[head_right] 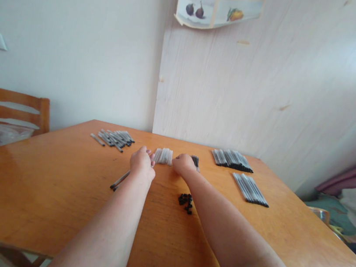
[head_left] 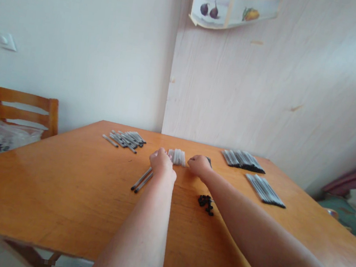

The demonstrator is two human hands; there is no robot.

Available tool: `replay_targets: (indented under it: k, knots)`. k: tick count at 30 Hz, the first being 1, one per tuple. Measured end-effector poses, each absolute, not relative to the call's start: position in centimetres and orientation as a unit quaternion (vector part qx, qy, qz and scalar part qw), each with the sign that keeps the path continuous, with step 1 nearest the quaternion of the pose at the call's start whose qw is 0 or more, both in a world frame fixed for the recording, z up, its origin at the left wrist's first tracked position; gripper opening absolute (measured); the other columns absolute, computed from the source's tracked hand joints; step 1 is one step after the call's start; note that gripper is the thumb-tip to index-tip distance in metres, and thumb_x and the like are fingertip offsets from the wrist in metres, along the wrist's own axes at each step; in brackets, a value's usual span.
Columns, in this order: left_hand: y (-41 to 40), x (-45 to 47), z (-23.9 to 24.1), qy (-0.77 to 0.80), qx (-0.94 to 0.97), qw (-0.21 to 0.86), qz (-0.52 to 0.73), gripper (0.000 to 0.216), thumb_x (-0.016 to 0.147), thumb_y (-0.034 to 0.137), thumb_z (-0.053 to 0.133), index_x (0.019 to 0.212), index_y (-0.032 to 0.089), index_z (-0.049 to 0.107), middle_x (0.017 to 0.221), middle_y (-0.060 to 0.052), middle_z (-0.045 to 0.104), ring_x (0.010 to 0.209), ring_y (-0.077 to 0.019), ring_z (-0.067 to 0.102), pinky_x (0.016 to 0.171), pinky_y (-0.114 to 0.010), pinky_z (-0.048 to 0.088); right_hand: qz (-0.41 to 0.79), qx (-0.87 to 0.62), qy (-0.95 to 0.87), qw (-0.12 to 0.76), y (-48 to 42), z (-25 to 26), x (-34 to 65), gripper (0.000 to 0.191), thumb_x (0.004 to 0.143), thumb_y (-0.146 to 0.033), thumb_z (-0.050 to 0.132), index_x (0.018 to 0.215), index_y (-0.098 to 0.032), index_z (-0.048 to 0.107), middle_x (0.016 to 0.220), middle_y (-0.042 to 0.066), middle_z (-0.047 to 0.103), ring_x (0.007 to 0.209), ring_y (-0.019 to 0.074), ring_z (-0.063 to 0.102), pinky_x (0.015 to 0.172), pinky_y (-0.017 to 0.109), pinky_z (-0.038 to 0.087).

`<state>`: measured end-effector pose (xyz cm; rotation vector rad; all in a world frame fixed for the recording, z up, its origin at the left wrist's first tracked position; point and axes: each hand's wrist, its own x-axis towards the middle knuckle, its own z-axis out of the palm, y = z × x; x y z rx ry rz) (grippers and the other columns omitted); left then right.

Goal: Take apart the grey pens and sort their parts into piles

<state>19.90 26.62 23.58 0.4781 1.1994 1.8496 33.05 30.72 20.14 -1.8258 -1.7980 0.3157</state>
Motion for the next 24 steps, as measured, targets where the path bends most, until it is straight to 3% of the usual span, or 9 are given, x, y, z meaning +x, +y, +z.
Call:
replay_targets:
  k: [6,16,19,24]
  knots:
    - [26.7,20.0,23.7,0.482,0.202,0.425,0.739,0.011,0.077,0.025,0.051,0.084,0.017,0.050,0.080,-0.004,0.055,0.070,-0.0133,0.059,0.056,-0.022,0.041,0.133,-0.672,-0.642,0.344,29.1,20.9,36.6,0.025,0.077,-0.029,0.050,0.075,-0.013,0.067,0.062,0.003,0.061,0.053,0.0099,0.049,0.048,0.021,0.030]
    - [26.7,20.5,23.7,0.488,0.285,0.405,0.719,0.010,0.073,0.021,0.054,0.082,0.016,0.053,0.080,-0.003,0.058,0.062,-0.0104,0.057,0.054,-0.022,0.040,0.213,-0.656,-0.557,0.463,22.6,20.4,43.9,0.030,0.076,-0.040,0.053,0.080,-0.014,0.068,0.056,0.000,0.056,0.049,0.0100,0.044,0.046,0.021,0.030]
    - [26.8,20.7,23.5,0.499,0.329,0.386,0.703,0.010,0.072,0.020,0.055,0.081,0.017,0.053,0.074,-0.002,0.058,0.059,-0.0104,0.056,0.053,-0.021,0.039,0.180,-0.671,-0.564,0.446,21.7,20.0,44.2,0.031,0.078,-0.041,0.051,0.082,-0.015,0.068,0.059,0.001,0.058,0.052,0.0117,0.048,0.048,0.022,0.030]
    - [27.3,20.7,22.8,0.512,0.387,0.319,0.697,0.014,0.071,0.021,0.059,0.084,0.018,0.054,0.072,-0.001,0.058,0.061,-0.0116,0.056,0.057,-0.023,0.043,0.022,-0.703,-0.621,0.346,21.2,20.3,44.7,0.030,0.083,-0.039,0.046,0.080,-0.018,0.067,0.075,0.005,0.067,0.070,0.0155,0.057,0.056,0.023,0.031]
